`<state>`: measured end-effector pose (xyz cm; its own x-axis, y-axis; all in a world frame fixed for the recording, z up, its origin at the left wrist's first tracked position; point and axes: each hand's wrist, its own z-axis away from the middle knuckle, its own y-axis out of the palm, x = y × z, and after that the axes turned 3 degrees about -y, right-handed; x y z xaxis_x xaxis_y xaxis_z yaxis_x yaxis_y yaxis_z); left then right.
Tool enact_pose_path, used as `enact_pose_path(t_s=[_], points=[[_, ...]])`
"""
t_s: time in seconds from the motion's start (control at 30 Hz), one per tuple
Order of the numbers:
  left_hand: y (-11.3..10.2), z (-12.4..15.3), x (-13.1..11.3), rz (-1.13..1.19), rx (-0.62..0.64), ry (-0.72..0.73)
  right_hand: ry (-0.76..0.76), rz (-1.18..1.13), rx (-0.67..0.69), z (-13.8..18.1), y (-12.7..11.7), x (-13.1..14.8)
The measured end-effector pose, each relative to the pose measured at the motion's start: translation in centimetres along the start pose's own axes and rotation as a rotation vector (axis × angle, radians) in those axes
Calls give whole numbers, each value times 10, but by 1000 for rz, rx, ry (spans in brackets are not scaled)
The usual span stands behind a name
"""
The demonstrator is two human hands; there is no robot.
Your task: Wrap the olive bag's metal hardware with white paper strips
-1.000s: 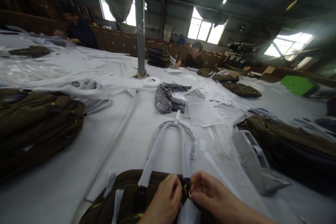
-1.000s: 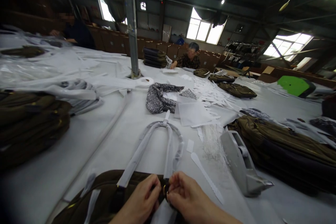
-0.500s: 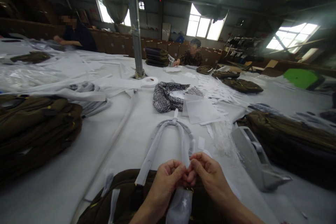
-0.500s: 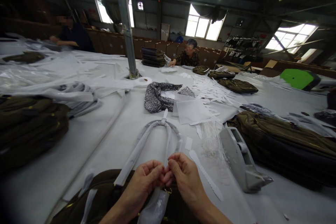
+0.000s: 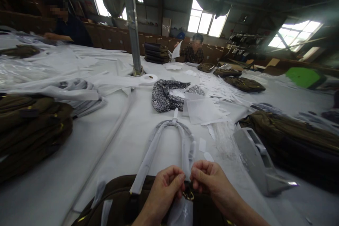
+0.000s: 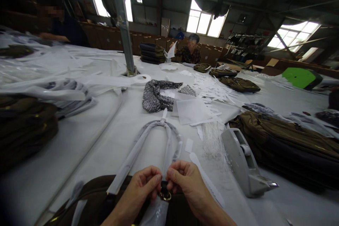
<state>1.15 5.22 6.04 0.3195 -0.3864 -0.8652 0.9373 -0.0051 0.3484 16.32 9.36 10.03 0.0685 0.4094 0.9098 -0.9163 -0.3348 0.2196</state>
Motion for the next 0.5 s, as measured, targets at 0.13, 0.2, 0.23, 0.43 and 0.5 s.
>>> enact_pose_path(t_s=[0.13,0.2,0.23,0.43,0.5], points=[[-2,-2,1,-39,34,30,-34,122,-17,-4,1,-6],[-2,-2,-1,-29,47,42,-56,164,-4,-5,3,-8],[-2,-1,-2,-24,51,40,-63,181,-3,-6,3,-9],[-2,0,-5,-23,65,33,-74,220,-53,-7,8,-12],[-3,0,-3,-19,66,24,-94,238,-64,-6,10,-14]])
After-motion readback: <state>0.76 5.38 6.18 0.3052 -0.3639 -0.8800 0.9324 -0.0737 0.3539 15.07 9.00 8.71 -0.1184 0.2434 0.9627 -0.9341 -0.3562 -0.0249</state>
